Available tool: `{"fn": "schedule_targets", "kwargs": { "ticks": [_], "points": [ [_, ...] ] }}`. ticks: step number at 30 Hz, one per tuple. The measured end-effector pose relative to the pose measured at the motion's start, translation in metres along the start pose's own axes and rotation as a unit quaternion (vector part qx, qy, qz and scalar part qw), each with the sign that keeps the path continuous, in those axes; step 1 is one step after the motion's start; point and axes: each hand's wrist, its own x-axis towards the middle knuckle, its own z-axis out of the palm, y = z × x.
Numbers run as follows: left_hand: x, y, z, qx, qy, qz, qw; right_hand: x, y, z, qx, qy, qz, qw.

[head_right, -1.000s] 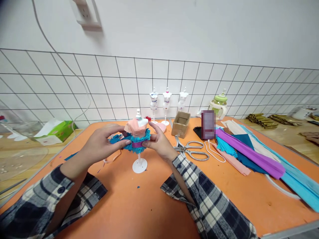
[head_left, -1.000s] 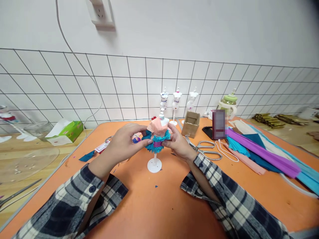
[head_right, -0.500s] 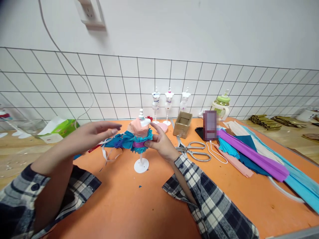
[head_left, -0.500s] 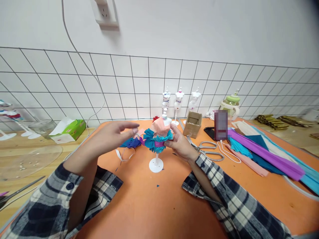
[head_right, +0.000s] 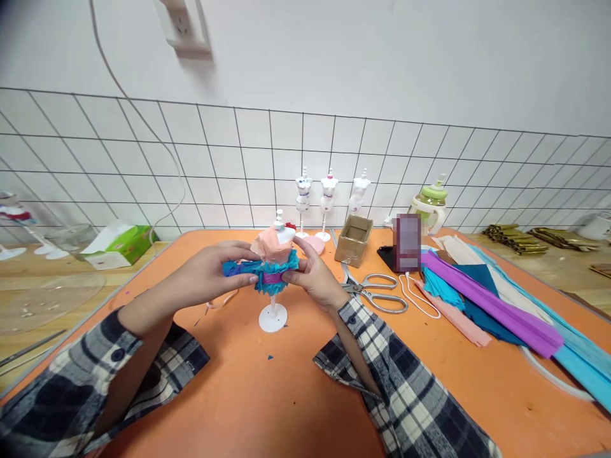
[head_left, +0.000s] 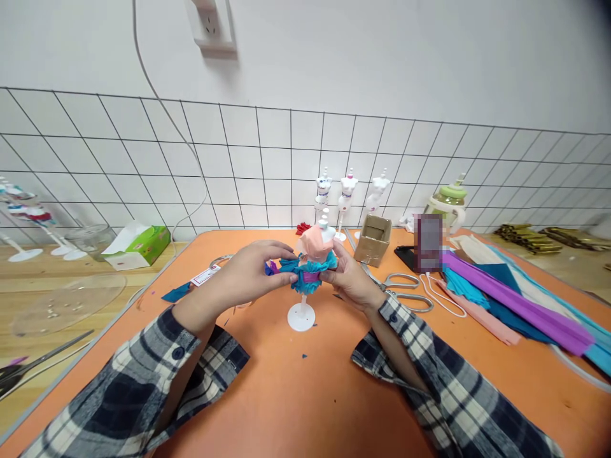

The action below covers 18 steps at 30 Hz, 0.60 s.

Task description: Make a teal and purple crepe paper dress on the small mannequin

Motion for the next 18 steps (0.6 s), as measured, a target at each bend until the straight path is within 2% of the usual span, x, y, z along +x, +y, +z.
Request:
{"fn": "schedule_targets", "kwargs": {
  "ticks": [5, 10, 15, 18],
  "points": [
    [0.003, -0.002, 0.003, -0.002, -0.026, 0.017, 1.000, 0.000, 0.000, 0.000, -0.001, -0.002, -0.006, 1.000],
    [0.001, 0.006, 0.010, 0.012, -0.073, 0.059, 0.995, 0.000, 0.002, -0.001, -0.001, 0.011, -0.007, 1.000],
    [-0.005, 0.015, 0.029, -0.033, -0.065, 0.036, 0.997, 0.002, 0.005, -0.005, -0.001, 0.027, -0.023, 0.999],
    [-0.008, 0.009, 0.030, -0.035, -0.081, 0.010, 0.996, 0.002, 0.004, -0.005, 0.009, 0.026, -0.023, 0.999]
  ]
}}
